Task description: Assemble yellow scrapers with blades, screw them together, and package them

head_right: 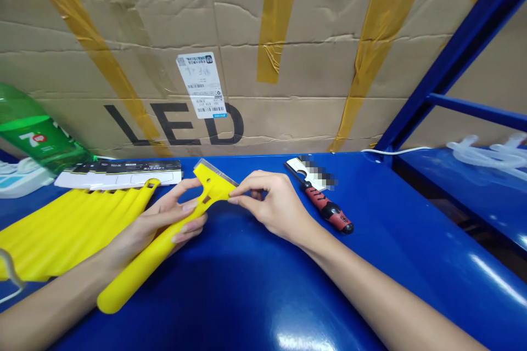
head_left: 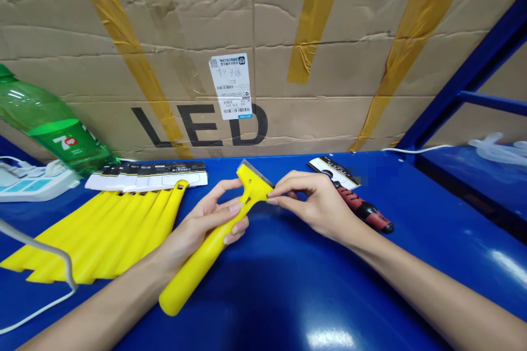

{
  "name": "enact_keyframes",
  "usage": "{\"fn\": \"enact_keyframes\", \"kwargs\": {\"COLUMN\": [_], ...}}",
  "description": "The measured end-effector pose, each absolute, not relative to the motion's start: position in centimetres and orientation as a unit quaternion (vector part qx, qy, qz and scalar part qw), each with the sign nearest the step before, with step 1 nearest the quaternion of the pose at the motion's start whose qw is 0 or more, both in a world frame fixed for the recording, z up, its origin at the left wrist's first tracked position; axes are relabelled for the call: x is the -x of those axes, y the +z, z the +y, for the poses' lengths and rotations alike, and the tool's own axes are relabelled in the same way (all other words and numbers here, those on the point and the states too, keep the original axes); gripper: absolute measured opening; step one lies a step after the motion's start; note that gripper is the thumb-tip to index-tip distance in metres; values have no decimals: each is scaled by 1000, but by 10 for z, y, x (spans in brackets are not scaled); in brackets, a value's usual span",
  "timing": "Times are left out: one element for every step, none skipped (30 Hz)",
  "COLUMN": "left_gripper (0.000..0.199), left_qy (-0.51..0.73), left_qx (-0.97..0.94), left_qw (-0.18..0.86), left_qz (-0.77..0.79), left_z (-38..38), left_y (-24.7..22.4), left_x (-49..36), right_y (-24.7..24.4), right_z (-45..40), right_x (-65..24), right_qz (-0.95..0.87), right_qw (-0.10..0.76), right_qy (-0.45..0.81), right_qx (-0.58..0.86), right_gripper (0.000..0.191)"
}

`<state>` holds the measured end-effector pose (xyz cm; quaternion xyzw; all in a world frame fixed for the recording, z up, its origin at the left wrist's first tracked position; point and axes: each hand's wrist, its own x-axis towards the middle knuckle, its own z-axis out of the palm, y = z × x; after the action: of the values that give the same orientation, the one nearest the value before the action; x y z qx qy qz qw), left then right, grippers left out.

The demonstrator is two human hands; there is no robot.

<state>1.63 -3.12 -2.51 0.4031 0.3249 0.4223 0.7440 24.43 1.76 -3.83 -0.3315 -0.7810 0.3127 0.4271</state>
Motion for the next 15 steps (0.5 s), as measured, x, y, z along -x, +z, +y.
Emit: {"fn": "enact_keyframes", "kwargs": {"left_gripper": [29,29,30,31,31,30,29,30,30,31,31,31,31,31,31], "left_qy": [420,419,416,413,410,407,403,400,398,396,394,394,395,396,400], "left_qx": [-408,-411,-414,-416,-417,-419,-420,-421,-422,-421,-420,-418,-416,-414,-412], "left_qw": [743,744,746,748,752,756,759,763,766,768,770,771,772,771,769], "left_qz": [324,320,316,311,304,298,291,284,279,275,274,274,275,278,281], "left_z": [-31,-32,-32,-32,-33,-33,-33,-33,-33,-33,-33,-33,-32,-32,-31], "left_y": [-25,-25,-25,-25,-25,-25,-25,-25,-24,-24,-24,-24,-24,-25,-25], "left_x": [-16,-16,-15,-15,-14,-13,-12,-11,-10,-9,-9,-9,-9,-10,-11], "right_y": [-37,-36,-35,-34,-34,-34,-34,-34,-34,-34,-34,-34,-34,-34,-34], "right_z": [17,18,18,19,20,21,22,23,23,23,23,23,22,22,22], "right_x": [-244,-244,-244,-245,-245,-245,-246,-246,-246,-245,-245,-244,-243,-243,-243], "right_qz": [-777,-770,-759,-744,-726,-707,-689,-674,-661,-649,-642,-639,-639,-641,-643], "right_qw": [426,426,427,431,436,440,441,438,433,426,419,414,411,410,412], "right_qy": [314,319,331,348,370,394,421,447,471,493,511,523,527,526,523], "right_qx": [341,351,363,373,382,389,392,393,393,392,388,384,381,379,380], "right_gripper": [4,4,8,15,24,34,44,53,59,60,59,56,54,52,52]}}
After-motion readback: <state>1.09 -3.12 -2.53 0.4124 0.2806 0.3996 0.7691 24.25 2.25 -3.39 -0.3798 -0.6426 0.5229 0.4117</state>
